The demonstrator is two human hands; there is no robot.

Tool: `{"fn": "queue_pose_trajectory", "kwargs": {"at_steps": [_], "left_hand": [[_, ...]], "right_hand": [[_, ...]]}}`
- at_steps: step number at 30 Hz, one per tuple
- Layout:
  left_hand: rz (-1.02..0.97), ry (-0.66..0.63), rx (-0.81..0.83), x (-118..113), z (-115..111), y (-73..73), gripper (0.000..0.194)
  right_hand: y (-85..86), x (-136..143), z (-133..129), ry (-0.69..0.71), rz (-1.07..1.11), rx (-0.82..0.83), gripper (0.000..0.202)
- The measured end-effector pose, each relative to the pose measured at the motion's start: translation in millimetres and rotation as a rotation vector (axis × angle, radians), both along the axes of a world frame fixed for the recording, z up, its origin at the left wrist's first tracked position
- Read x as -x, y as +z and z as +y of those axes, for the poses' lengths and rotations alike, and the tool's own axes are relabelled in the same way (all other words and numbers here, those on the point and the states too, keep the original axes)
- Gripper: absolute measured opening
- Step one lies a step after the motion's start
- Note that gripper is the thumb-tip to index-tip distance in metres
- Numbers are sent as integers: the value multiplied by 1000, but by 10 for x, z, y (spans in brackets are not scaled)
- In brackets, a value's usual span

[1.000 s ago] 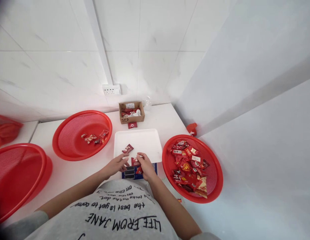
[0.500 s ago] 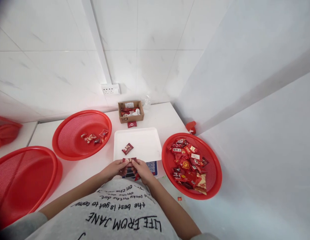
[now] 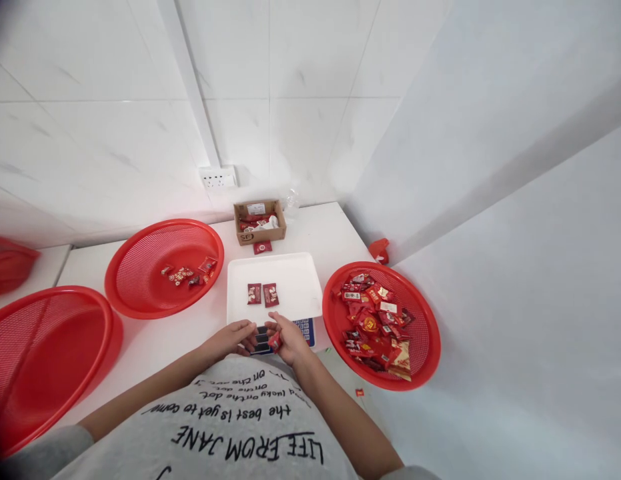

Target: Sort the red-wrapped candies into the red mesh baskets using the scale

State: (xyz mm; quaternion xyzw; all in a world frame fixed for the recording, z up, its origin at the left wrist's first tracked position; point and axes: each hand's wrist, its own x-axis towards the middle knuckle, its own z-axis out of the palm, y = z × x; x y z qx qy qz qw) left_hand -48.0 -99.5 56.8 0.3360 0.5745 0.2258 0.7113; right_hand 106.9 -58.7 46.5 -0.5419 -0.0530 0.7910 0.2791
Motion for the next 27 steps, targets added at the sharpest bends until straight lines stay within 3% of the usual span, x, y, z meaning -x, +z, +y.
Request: {"fn": "queue_pose_trajectory", "kwargs": {"at_steps": [4, 9, 16, 27], "left_hand": [[-33, -98, -43, -53, 2, 24, 48], [-36, 24, -38, -106, 29, -23, 46], [-120, 208, -29, -103, 25, -102, 40], [-125, 255, -21, -83, 30, -83, 45]], "right_hand": [[15, 80, -18, -86, 37, -76, 23], [41, 147, -65, -21, 1, -282, 28], [-14, 161, -140, 63, -37, -428, 37], [-34, 128, -151, 179, -166, -581, 44]]}}
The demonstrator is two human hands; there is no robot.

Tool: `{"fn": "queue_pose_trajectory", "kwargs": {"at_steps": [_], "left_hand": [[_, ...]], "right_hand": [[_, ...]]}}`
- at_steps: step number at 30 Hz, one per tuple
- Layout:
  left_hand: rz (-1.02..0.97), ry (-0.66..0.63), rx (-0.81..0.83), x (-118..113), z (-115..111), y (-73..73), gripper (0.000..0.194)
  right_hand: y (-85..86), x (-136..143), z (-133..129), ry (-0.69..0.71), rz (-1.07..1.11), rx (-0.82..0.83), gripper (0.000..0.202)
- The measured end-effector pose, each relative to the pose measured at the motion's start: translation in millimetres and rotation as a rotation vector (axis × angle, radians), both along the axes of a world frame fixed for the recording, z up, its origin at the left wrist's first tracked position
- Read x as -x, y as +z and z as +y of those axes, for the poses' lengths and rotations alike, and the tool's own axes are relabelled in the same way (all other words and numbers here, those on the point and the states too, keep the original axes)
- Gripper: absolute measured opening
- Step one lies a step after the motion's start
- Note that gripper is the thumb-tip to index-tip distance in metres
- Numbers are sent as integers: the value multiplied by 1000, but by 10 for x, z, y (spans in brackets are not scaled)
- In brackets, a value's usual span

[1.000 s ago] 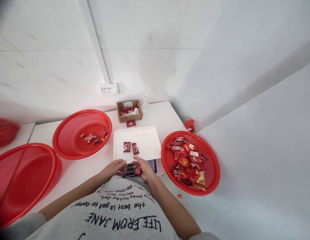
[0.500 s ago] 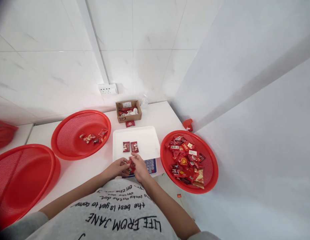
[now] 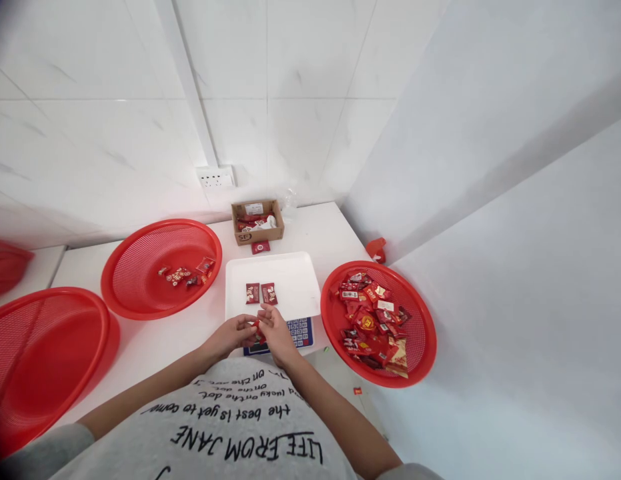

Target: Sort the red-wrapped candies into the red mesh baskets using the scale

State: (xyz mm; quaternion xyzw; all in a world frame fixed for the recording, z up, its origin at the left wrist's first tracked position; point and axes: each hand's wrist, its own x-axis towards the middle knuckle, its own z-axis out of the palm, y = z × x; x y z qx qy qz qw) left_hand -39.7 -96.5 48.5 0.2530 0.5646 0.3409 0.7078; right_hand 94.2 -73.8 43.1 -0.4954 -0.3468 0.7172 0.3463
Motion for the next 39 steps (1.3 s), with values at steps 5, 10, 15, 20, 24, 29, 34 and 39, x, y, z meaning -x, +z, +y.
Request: {"fn": "queue_pose_trajectory", "kwargs": {"at_steps": [5, 10, 15, 20, 24, 29, 34, 39], "left_hand": [[6, 49, -40, 30, 7, 17, 35], [34, 111, -46, 58, 9, 30, 34], [22, 44, -7, 53, 2, 25, 36], [71, 55, -79, 66, 10, 22, 35], [164, 90, -125, 128, 82, 1, 35], [383, -11, -162, 237, 238, -132, 32], [1026, -182, -505, 243, 301, -257, 38], [1242, -457, -684, 106, 326, -370, 53]], "right_hand": [[-12, -10, -25, 50, -92, -9, 41], [-42, -38, -42, 177, -177, 30, 22], [-61, -61, -20, 269, -293, -77, 20], [-18, -51, -19, 284, -263, -69, 17], [-7, -87, -6, 237, -206, -26, 20], [-54, -194, 16, 180, -222, 1, 24], [-13, -352, 48, 111, -264, -1, 23], [-8, -616, 127, 0, -280, -37, 24]]}}
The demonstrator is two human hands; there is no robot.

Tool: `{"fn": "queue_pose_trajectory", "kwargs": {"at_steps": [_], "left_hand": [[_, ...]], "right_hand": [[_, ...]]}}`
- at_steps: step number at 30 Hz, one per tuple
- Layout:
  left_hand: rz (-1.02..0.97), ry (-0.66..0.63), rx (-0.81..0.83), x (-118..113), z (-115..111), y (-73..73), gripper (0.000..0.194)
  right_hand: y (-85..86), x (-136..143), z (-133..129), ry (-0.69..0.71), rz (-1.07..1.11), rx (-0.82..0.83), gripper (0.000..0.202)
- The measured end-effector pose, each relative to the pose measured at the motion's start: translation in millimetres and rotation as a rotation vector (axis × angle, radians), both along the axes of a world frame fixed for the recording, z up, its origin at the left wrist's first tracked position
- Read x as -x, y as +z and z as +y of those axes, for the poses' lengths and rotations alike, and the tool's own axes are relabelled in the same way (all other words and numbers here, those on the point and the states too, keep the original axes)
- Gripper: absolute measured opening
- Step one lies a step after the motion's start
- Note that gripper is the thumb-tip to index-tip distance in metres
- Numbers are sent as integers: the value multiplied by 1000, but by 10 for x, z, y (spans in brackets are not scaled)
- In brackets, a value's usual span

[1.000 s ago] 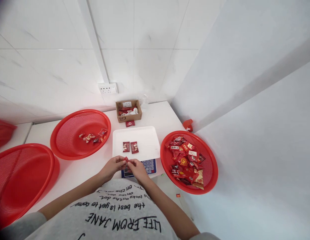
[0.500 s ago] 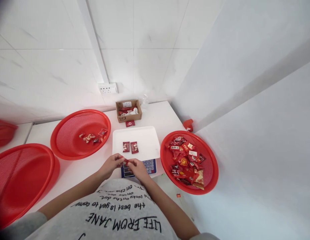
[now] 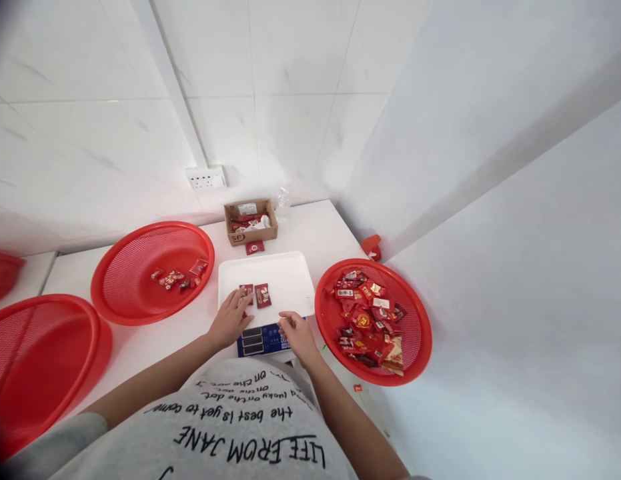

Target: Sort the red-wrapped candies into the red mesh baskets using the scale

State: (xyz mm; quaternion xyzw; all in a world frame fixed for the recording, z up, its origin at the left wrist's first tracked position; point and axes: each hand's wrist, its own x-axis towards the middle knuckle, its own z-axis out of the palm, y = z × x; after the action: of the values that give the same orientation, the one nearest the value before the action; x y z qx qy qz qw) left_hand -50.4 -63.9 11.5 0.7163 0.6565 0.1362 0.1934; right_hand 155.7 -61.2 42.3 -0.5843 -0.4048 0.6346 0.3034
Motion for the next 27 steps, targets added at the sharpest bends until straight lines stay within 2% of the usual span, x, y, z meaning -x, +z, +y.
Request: {"fn": "queue_pose_trajectory", "kwargs": {"at_steps": [5, 9, 13, 17, 19, 21, 23, 27], "left_hand": [[110, -79, 53, -151, 139, -139, 58], [175, -111, 8, -248, 289, -207, 57], [243, -88, -4, -270, 445, -218, 55], [255, -23, -27, -260, 510, -166, 56], [225, 14, -60, -273, 469, -121, 57], [176, 45, -83, -298, 377, -69, 56], [125, 75, -88, -324, 248, -23, 56], [67, 136, -84, -343, -29, 12, 55]], "right_hand": [[-73, -271, 63, -79, -26, 1, 23], [-105, -415, 76, -86, -41, -12, 24], [-161, -572, 140, -78, -58, -53, 32], [-354, -883, 346, -105, -197, -167, 35], [-494, -1092, 484, -82, -416, -265, 34], [-632, -1290, 608, 5, -630, -312, 34], [-751, -1434, 692, 58, -715, -317, 36], [-911, -1486, 704, 227, -924, -362, 48]]}}
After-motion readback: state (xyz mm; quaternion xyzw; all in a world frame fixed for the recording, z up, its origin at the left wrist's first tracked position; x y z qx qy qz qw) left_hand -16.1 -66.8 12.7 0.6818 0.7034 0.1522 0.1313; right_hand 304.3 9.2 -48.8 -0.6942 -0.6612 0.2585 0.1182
